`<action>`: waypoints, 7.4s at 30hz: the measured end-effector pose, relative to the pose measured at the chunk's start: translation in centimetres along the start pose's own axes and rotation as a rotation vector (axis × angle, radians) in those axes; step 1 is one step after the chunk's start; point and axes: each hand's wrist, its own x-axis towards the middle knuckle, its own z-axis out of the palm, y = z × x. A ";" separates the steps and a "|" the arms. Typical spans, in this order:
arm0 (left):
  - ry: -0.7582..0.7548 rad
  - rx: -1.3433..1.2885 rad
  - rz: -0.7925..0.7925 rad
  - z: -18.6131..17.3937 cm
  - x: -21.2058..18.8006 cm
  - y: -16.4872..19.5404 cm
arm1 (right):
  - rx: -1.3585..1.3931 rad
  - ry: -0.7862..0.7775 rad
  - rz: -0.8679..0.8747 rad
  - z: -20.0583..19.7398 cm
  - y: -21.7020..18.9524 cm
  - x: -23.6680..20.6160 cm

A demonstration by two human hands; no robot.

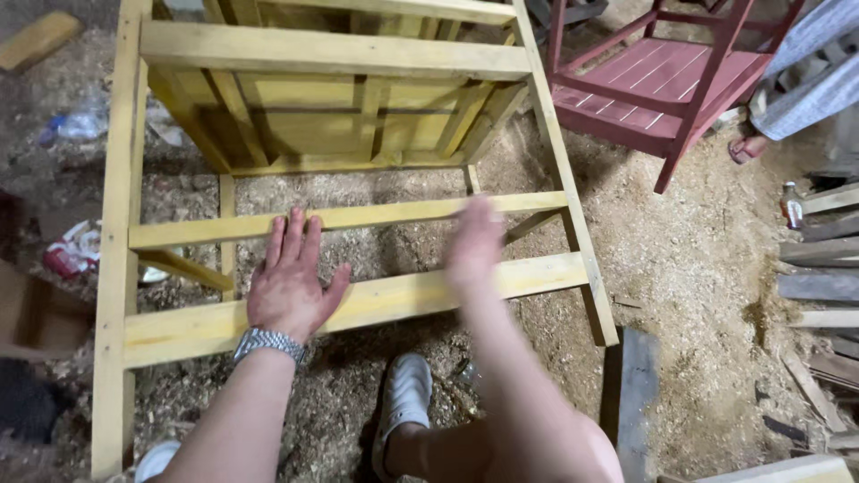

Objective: The person sands the rails of an upside-down wooden chair frame, rubbing a sanding block by hand along the horizontal bars and repositioning the block to work different rails. They occasionally hold and turn the sanding block in both hands before resuming sanding.

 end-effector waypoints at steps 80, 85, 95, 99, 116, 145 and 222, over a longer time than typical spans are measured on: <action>0.058 0.045 0.017 0.6 0.0 0.9 | 0.622 0.044 -0.052 -3.9 -6.5 -1.4; -0.056 -0.036 -0.026 0.4 -0.2 0.8 | 0.598 -0.090 0.048 5.3 1.7 -0.4; 0.182 -0.111 0.063 1.7 0.4 0.0 | 1.005 0.293 -0.151 -6.5 -11.1 -0.9; -0.004 -0.133 0.002 1.9 0.3 -0.1 | 0.898 0.105 -0.176 -3.8 -4.8 -1.5; 0.062 -0.231 0.022 0.9 -0.7 -0.3 | 1.158 -0.114 0.075 -1.6 -3.3 -1.5; 0.033 -0.189 -0.039 0.4 -0.6 0.5 | 0.828 0.159 -0.161 0.1 -6.0 -3.0; 0.112 -1.167 0.098 3.8 -0.3 3.4 | 2.893 -0.692 0.410 -7.9 3.1 -4.3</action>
